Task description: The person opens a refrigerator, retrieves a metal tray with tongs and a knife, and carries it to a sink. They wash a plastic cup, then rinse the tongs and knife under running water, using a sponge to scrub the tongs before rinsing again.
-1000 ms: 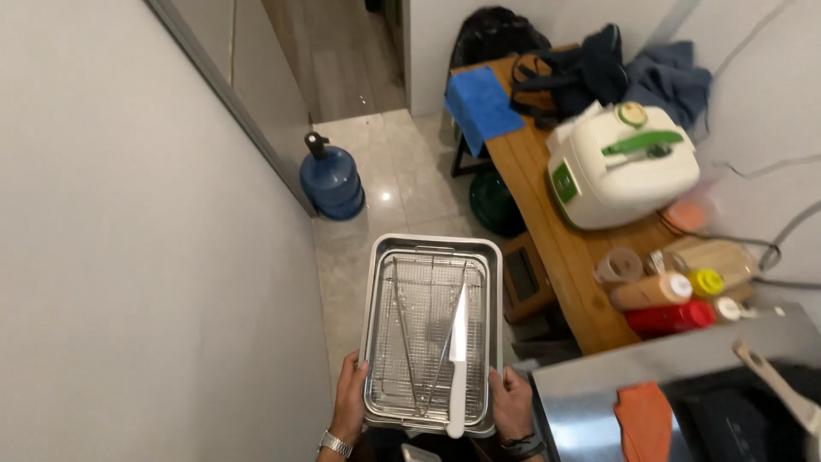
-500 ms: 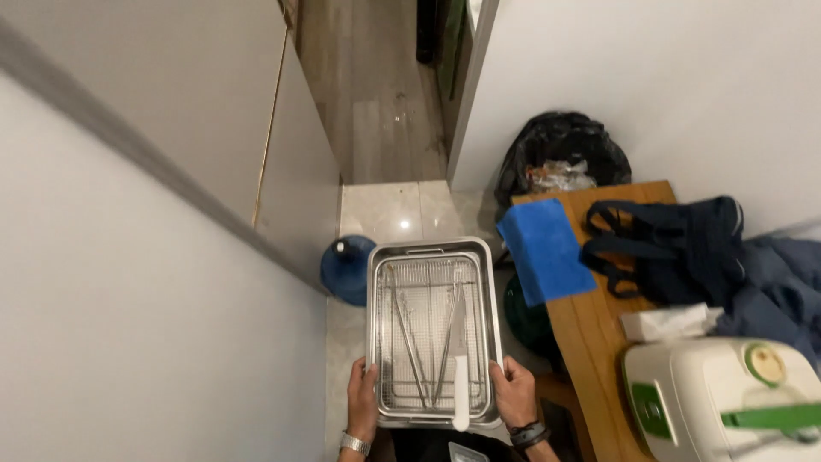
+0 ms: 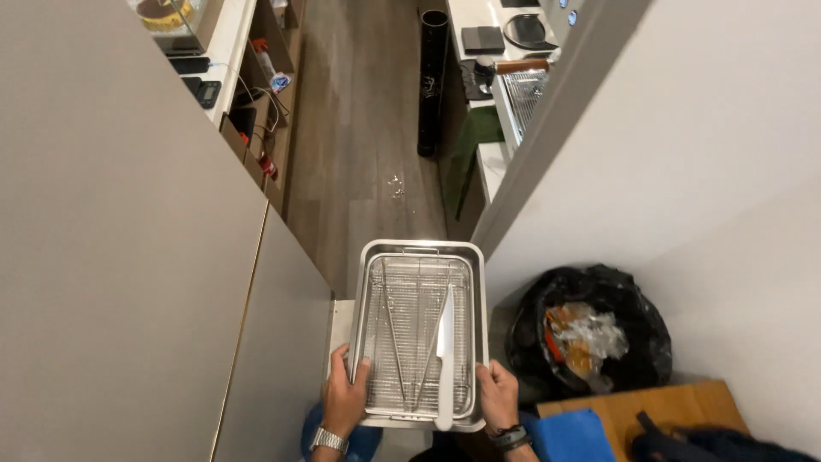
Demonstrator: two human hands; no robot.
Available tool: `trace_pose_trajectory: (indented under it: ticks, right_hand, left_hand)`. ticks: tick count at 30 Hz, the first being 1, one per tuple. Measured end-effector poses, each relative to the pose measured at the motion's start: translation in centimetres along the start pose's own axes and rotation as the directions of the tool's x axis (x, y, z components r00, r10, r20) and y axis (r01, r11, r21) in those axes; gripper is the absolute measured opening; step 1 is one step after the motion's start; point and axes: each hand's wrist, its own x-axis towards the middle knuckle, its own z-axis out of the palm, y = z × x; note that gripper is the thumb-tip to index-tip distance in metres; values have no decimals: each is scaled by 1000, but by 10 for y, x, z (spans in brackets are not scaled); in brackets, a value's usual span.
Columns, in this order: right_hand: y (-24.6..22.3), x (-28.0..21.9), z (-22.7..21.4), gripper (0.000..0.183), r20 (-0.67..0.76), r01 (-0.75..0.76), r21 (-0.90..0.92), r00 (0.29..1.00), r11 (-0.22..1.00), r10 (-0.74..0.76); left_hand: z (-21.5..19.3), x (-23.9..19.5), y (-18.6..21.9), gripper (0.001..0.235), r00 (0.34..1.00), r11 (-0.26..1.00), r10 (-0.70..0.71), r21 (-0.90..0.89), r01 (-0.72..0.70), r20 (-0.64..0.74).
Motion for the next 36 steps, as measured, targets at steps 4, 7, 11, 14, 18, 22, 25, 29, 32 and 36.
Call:
trace_pose_trajectory:
  ticks: [4,7,11,14,18,22,25,29,32,36]
  right_hand:
    - [-54,129,67,45,18,18,72,1000,997,-19]
    - [-114,202,125,45,26,-43,85,999,995,41]
    - [-121,318,193,48,-34,-114,-63,993,991,112]
    - [-185,388,265,43,-40,-149,89,987,985,153]
    - [-214,505,322,47,-55,-155,-39,987,987,152]
    - [-258,607,407,48,-122,-139,-80,984,987,128]
    - [-298,646,460,46,-133,-223,42,965,974,226]
    - [-303,739,524,49,-176,-208,109,958,972,224]
    - [-316,830,568,46,-167,-182,147,964,972,206]
    - [-346,964,627,46,-172,-112,96,977,989,127]
  left_hand:
    - [10,109,90,67,961,969,211,164,-183,-178]
    - [6,188,154,55,812,837,514,365,-406,-275]
    - [4,295,220,33,679,703,699,393,-594,-225]
    - [5,413,265,33,842,807,535,340,-483,-74]
    - [11,564,328,32,890,823,452,359,-440,56]
    - [-12,704,410,22,902,751,334,501,-430,273]
    - [-21,789,440,25,898,726,302,534,-434,319]
    - [-34,908,494,35,883,710,363,525,-469,298]
    - [-52,987,561,39,888,774,311,451,-444,340]
    - [-37,1117,599,42,851,757,451,389,-525,269]
